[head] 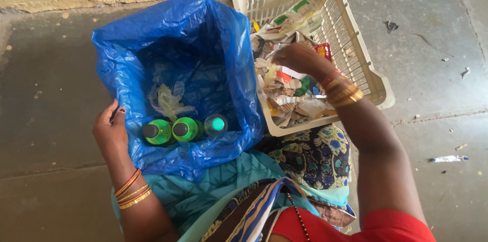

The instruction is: The person sits on the floor and sorts items from a white plastic basket into a blue plastic bag. They handle green plastic bottles, clear plastic wrappers, and small pieces of paper or cardboard, placing them one by one into the bag.

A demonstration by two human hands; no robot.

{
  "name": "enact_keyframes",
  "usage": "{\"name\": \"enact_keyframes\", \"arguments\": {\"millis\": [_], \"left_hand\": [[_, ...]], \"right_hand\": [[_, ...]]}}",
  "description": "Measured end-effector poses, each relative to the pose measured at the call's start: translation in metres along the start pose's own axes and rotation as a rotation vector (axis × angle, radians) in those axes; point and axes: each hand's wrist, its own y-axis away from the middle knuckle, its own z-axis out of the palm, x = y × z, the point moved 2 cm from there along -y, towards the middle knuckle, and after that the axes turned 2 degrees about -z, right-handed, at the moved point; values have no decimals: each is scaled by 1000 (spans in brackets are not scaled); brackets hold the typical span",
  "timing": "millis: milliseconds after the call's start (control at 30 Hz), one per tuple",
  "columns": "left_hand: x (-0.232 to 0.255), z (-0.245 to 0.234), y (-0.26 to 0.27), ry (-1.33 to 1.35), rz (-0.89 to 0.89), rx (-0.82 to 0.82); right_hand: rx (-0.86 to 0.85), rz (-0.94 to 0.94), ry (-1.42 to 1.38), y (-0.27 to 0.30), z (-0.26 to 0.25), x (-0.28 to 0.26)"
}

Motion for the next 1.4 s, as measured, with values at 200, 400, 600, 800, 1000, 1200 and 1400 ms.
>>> {"name": "enact_keyframes", "arguments": {"millis": [200, 400, 600, 800, 1000, 1200, 1400], "left_hand": [[-4, 0, -4, -18, 48, 11], [-14, 1, -2, -50, 82, 19], [-11, 1, -4, -70, 78, 24], [47, -22, 17, -284, 384, 138], [158, -9, 86, 450, 469, -88], [246, 51, 158, 695, 504, -626], [221, 60, 161, 567, 433, -581]], "right_hand": [[-245, 158, 301, -55, 99, 26], [-293, -3, 131, -33, 115, 91], [297, 144, -286, -6, -19, 73], [496, 538, -430, 44, -78, -23], [635, 394, -933, 91, -93, -80], [396, 179, -955, 80, -64, -180], [148, 92, -814, 80, -71, -233]]}}
